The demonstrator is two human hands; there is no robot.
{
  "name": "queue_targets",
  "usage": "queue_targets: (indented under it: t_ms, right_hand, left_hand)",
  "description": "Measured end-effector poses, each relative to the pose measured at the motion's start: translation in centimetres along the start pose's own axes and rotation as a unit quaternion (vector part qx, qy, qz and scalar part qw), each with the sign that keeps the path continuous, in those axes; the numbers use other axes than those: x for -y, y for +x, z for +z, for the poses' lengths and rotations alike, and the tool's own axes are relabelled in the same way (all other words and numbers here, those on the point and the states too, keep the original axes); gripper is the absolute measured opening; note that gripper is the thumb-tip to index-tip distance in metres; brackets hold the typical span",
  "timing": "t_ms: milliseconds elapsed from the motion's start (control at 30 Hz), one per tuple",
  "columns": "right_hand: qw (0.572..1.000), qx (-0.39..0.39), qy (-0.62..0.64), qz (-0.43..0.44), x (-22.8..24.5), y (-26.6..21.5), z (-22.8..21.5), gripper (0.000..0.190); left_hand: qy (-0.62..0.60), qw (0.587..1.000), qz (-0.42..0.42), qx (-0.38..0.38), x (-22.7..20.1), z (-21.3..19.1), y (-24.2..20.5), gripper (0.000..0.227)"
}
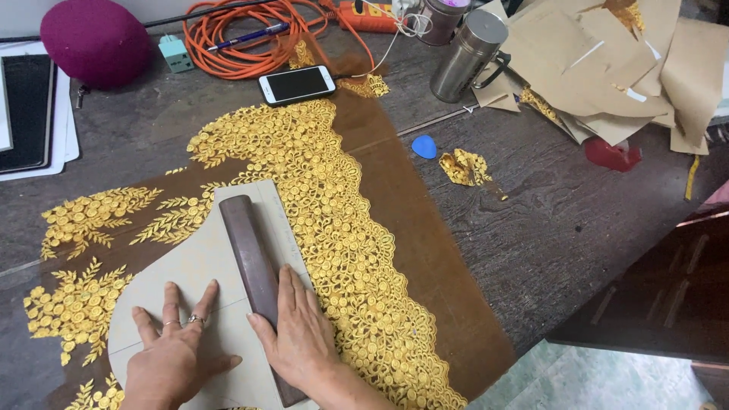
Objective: The person places a paper pattern on a piece of brown fabric with a gold floral design. They use a blue chalk-like tool to trace the outline of the pattern onto the fabric, following the curved and straight edges of the template.
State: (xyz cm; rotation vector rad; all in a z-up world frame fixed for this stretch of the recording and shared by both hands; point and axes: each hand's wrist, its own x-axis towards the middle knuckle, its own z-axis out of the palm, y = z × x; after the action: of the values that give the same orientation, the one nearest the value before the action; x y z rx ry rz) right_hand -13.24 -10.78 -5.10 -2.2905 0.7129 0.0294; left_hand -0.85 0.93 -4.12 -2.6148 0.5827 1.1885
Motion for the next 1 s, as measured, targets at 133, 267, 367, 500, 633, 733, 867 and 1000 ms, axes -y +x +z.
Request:
queue_targets:
  t_ms: [133, 267, 367, 500, 633, 733, 867, 1000]
  right_hand:
    - [0.999, 0.019, 0.022, 0.021, -1.1, 0.2, -0.2, 0.064]
    - [0.994, -0.088, -0.058, -0.042, -3.7, 0.0, -0.4, 0.050]
    - [0.980, -0.070, -0.177, -0.051, -6.2, 0.5, 0.1, 0.057]
    - [0.871, -0.262, -0.401, -0.106, -8.6, 0.2, 0.3, 0.057]
    - [0.979, -0.050, -0.199, -0.015, -7.8, -0.1, -2.7, 0.059]
    - [0.982, -0.034, -0.185, 0.019, -8.6, -0.3, -4.1, 0.059]
    - [0.988, -0.051, -0.131, 0.062, -9.8, -0.6, -6.2, 0.059]
    - [0.984, -0.061, -0.136, 0.098, -11.9, -0.7, -8.2, 0.059]
  left_hand:
    - [0.003, 1.000, 0.000, 0.000, 0.0, -0.2, -0.3, 0.115]
    - [0.002, 1.000, 0.001, -0.002, 0.0, 0.0, 0.0, 0.115]
    - [-0.003, 1.000, -0.003, 0.002, -0.2, -0.4, -0.5, 0.114]
    - [-0.002, 1.000, -0.012, 0.006, -0.3, -0.5, -0.5, 0.114]
    - [0.003, 1.000, -0.013, 0.008, -0.3, -0.4, -0.4, 0.113]
    - [-0.002, 1.000, -0.015, 0.012, -0.5, -0.7, -0.7, 0.113]
    - [-0.002, 0.999, -0.027, 0.027, -0.7, -0.9, -0.8, 0.114]
    - [0.005, 0.999, -0.026, 0.026, -0.4, -0.5, -0.4, 0.113]
